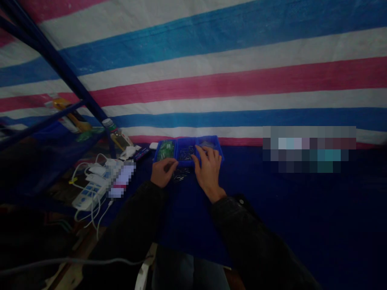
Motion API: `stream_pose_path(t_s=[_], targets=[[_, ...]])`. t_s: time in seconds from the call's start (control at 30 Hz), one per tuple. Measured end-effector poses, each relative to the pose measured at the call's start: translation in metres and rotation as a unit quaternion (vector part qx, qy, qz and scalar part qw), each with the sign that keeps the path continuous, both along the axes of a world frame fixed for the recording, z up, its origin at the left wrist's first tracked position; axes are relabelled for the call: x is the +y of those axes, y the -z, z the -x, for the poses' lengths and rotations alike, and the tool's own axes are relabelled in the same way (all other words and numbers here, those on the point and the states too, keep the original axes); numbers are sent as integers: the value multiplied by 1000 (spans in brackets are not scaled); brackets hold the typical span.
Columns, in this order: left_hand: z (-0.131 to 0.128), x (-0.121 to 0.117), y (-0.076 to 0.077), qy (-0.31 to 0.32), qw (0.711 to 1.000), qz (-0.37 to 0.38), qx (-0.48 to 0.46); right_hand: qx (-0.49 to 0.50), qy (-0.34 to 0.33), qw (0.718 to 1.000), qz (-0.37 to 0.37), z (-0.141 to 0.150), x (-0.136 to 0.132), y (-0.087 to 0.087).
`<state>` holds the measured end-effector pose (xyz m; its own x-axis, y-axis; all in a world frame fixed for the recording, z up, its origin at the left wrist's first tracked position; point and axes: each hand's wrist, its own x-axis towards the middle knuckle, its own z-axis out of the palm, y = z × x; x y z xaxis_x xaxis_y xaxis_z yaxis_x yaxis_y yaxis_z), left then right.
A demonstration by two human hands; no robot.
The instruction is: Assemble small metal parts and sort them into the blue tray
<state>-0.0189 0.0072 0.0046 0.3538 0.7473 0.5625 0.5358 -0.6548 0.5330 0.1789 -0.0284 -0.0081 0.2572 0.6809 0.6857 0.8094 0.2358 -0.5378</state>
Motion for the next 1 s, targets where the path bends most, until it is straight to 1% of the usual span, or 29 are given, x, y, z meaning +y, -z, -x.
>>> stream_pose_path(t_s=[0.07, 0.13, 0.17, 0.2, 0.27, 0.4, 0.57, 0.83, 0.93, 1.0], targets=[[0, 0, 1, -5, 1000, -3, -1, -18, -93, 995, 14, -1, -9, 5], [-1, -1, 1, -8, 1000, -7, -2, -38, -198, 978, 46, -1, -20, 11], [-2, -1, 2, -7, 1000, -7, -3, -46, -238, 968, 66, -1, -24, 14], [-2, -2, 2, -6, 1000, -6, -2, -52, -266, 959, 86, 1, -28, 16], [-3, -3, 2, -3, 1000, -2, 0, -57, -295, 947, 113, 4, -31, 19], [-4, -4, 1, 0, 1000, 6, 4, -63, -296, 943, 135, 10, -29, 20], [-4, -4, 2, 2, 1000, 10, 2, -96, -287, 941, 153, 11, -26, 19], [-7, -6, 0, 0, 1000, 2, 16, -133, -274, 940, 155, 12, -23, 24], [-7, -6, 0, 2, 1000, 1, 19, -160, -260, 939, 156, 12, -23, 23], [-7, -5, 0, 5, 1000, 2, 19, -157, -246, 945, 150, 11, -22, 21]])
